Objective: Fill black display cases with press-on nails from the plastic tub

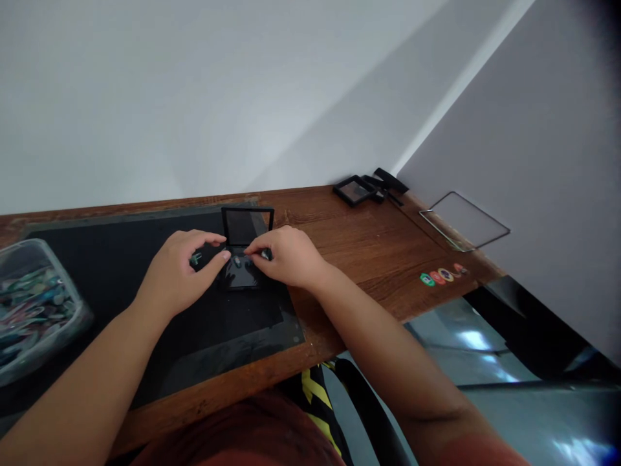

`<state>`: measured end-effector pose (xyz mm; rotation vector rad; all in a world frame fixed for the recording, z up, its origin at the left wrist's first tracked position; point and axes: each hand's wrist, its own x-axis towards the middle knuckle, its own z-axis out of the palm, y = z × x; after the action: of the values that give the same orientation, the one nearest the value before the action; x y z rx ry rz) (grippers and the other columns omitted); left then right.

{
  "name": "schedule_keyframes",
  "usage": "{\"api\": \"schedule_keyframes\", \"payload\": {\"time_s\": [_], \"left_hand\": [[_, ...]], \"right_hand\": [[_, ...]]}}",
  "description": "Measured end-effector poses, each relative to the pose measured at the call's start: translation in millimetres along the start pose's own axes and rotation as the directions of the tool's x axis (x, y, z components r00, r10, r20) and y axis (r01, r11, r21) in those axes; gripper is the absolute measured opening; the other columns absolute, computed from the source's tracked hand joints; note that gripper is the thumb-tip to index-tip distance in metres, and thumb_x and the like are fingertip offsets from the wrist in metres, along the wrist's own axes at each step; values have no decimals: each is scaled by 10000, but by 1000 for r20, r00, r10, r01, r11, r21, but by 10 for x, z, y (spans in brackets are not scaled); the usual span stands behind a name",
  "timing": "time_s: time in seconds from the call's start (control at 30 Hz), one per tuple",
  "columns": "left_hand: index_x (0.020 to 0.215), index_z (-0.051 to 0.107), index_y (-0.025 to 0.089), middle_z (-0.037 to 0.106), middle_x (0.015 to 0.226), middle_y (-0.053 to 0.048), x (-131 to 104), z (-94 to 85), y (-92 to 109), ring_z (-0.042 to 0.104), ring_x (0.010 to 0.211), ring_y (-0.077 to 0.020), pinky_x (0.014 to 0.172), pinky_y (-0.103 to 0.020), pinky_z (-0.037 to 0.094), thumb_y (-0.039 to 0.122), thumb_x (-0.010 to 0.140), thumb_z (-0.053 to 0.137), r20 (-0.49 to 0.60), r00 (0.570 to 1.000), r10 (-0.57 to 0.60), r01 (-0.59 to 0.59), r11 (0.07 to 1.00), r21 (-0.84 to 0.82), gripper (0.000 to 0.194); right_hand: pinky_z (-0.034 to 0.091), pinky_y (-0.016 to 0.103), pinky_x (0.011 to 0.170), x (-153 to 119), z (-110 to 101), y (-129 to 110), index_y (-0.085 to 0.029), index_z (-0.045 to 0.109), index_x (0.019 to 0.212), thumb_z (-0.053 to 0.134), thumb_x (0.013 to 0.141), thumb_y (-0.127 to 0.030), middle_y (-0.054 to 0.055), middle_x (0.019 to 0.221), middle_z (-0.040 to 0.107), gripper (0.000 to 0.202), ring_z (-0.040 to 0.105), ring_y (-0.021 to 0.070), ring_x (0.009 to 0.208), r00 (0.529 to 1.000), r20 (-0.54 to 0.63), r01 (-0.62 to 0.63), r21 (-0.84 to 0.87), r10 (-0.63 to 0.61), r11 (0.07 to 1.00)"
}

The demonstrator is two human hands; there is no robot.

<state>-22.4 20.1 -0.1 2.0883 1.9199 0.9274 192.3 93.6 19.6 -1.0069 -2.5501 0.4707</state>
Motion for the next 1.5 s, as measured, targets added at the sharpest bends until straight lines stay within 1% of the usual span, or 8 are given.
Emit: {"api": "schedule_keyframes", "payload": {"time_s": [0.17,0.33,0.53,0.7,0.9,1.17,1.33,1.5], "left_hand": [[1204,741,227,755,1153,-95,27,13,-97,624,1104,-325,983,-505,519,365,925,509,44,998,-36,33,997,65,387],[1279,720,206,741,1266,-91,26,62,-162,631,1194,-325,1047,-504,521,184,786,486,99,995,-3,-7,995,101,546],[1266,738,197,761,1215,-116,17,81,-139,644,1178,-339,1044,-521,532,276,868,479,97,995,-14,-1,988,153,482],[1249,749,200,769,1233,-93,29,100,-125,641,1183,-336,1037,-512,535,264,871,464,130,991,4,-23,989,148,478],[1209,767,223,780,1198,-90,49,112,-108,654,1146,-346,988,-512,540,327,873,505,134,991,0,-20,989,145,438],[1205,754,241,774,1094,-84,46,90,-69,651,1075,-330,944,-497,521,376,893,509,146,988,-49,30,991,128,419],[1171,756,261,765,1076,-81,51,85,-52,647,1051,-336,922,-507,504,373,887,485,165,985,-42,20,990,137,408],[1024,753,256,758,1028,-92,51,81,-66,648,1010,-332,898,-485,505,392,881,487,158,983,-90,65,986,155,331]], "right_hand": [[491,300,816,35,90,-42,-255,825,1057,645,934,-225,-3,1127,788,221,707,222,1082,1000,26,20,-124,-16,992],[455,287,744,21,109,-80,-233,819,1044,643,933,-245,17,1102,775,207,697,214,1045,998,65,30,-165,-20,986],[462,276,796,12,71,-16,-205,818,1067,672,935,-238,23,1094,771,199,692,192,1009,991,98,89,-25,-86,996],[460,262,816,14,-1,60,-182,811,1080,703,909,-201,23,1042,780,204,694,168,965,997,55,44,81,-49,996],[380,253,688,10,-28,73,-202,812,1112,745,903,-275,14,896,738,231,617,134,798,996,92,-24,40,20,999],[360,269,677,31,14,45,-239,815,1130,732,924,-330,19,904,744,240,619,152,811,989,142,-45,-21,47,999],[334,278,650,37,48,25,-263,811,1113,719,935,-352,12,911,757,219,631,160,812,990,128,-57,-62,64,996],[323,272,661,44,46,60,-259,802,1055,610,1000,-300,7,963,765,204,637,156,854,997,54,-56,-31,58,998]]}}
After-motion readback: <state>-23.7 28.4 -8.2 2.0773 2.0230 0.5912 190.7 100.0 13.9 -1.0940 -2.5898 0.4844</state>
